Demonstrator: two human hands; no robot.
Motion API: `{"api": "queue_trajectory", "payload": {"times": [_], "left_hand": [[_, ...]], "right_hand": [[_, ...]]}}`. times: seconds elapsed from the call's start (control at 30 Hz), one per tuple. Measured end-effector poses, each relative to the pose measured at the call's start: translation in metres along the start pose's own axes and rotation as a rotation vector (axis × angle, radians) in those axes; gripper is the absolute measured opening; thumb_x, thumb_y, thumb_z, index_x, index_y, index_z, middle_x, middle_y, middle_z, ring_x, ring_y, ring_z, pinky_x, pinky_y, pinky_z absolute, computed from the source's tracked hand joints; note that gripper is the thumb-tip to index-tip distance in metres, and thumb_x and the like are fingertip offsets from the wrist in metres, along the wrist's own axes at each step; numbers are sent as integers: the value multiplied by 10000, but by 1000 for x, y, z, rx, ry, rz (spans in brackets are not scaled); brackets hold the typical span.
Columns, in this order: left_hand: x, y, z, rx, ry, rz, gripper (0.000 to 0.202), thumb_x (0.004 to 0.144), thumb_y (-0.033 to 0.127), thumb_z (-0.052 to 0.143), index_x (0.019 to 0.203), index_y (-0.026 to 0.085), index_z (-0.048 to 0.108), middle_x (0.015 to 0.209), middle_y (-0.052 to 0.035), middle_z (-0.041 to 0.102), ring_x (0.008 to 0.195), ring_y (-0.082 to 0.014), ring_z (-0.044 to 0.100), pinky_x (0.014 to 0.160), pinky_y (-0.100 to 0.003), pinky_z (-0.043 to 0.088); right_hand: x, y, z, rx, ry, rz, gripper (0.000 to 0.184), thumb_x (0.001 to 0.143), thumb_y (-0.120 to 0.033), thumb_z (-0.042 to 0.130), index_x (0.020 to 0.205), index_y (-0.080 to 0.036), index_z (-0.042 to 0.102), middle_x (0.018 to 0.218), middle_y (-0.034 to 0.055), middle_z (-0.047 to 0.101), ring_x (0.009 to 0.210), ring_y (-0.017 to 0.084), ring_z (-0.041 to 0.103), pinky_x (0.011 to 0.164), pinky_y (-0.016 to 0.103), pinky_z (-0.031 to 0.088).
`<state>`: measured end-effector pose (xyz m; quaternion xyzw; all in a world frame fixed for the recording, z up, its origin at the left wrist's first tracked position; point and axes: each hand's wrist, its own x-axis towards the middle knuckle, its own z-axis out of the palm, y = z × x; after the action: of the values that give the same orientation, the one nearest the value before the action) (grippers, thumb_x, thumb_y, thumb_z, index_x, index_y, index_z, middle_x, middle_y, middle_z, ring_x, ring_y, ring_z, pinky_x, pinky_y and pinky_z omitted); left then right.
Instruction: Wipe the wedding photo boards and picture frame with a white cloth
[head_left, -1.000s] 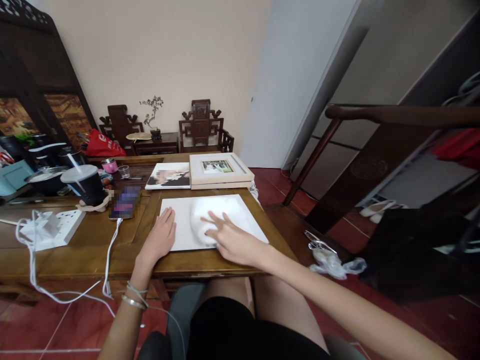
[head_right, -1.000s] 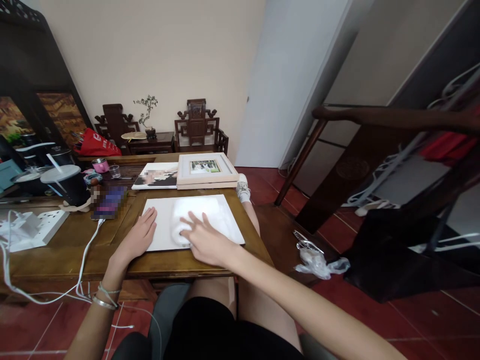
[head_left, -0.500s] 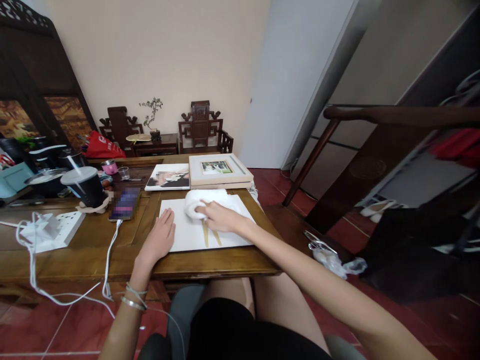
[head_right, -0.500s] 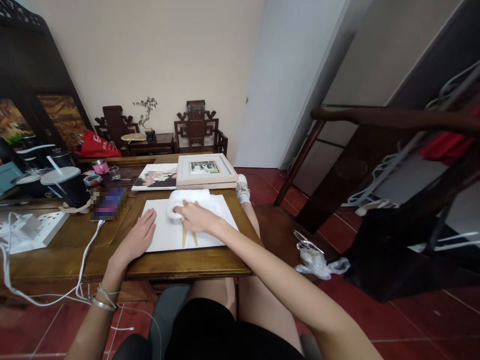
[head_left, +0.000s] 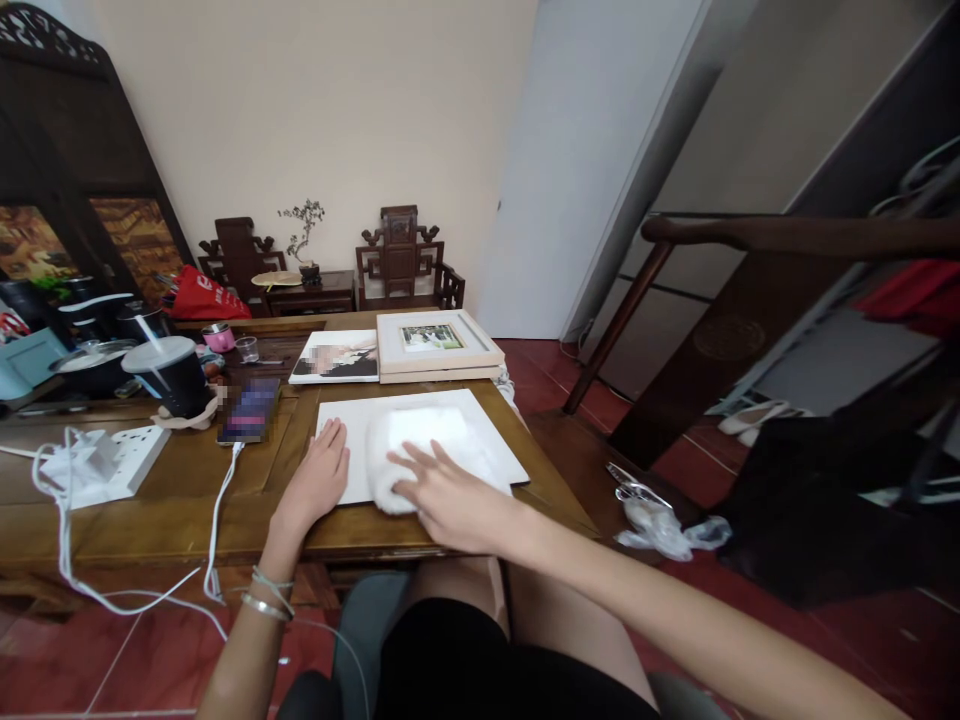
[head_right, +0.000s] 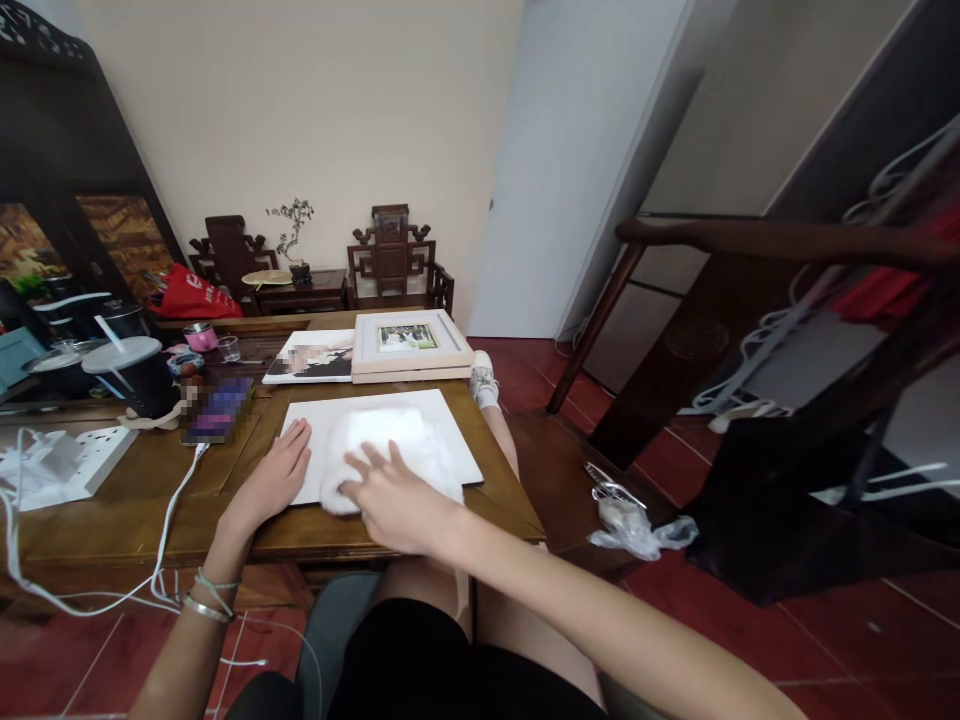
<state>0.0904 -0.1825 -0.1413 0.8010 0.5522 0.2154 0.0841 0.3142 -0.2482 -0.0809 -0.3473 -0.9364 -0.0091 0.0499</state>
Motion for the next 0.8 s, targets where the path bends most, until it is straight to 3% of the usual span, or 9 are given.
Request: {"api": "queue_trajectory", "payload": {"times": [0.1,0.2,0.43,0.53,0.63,0.8], "left_hand": [[0,0,0,0,4,7,514,945,296,256,1390,73,384,1509,-192,314,1427,-260,230,1145,-501,221],[0,-1,-1,0,0,13,517,942,302,268,1389,71,385,1507,-196,316,1426,-264,233,1143,-509,225],[-1,1,-7,-16,-42,10,530,951,299,239,1396,47,377,1517,-202,289,1429,-263,222,1154,-494,211],[-1,1,-8,-44,-31,15,512,949,298,263,1387,72,399,1511,-194,309,1425,-262,235,1150,-509,214],[0,0,-6,-42,-29,9,507,940,261,262,1391,71,395,1511,-194,309,1425,-260,237,1151,-510,209],[-1,-3,-4,-43,-18,18,518,934,235,257,1415,71,355,1513,-197,300,1426,-259,233,1147,-514,211]], "right_hand": [[-18,-17,-10,50,-52,-36,412,756,-52,439,1123,-90,622,1417,216,437,1356,408,294,1032,639,302],[-12,-15,-16,84,-55,-40,412,744,-42,441,1110,-99,621,1386,211,476,1348,391,318,1019,631,328],[72,31,-4,-37,-57,37,411,796,-54,445,1191,-89,552,1242,220,558,1257,346,436,984,598,369],[92,43,2,-75,-52,47,404,810,-62,445,1201,-84,543,1256,219,546,1242,343,448,1001,598,346],[81,36,5,-96,-45,-6,436,803,-63,471,1235,-76,531,1378,235,450,1305,366,377,1032,615,294],[23,-3,1,-50,5,-140,394,786,-84,486,1162,-102,605,1400,239,438,1326,376,353,1046,621,277]]}}
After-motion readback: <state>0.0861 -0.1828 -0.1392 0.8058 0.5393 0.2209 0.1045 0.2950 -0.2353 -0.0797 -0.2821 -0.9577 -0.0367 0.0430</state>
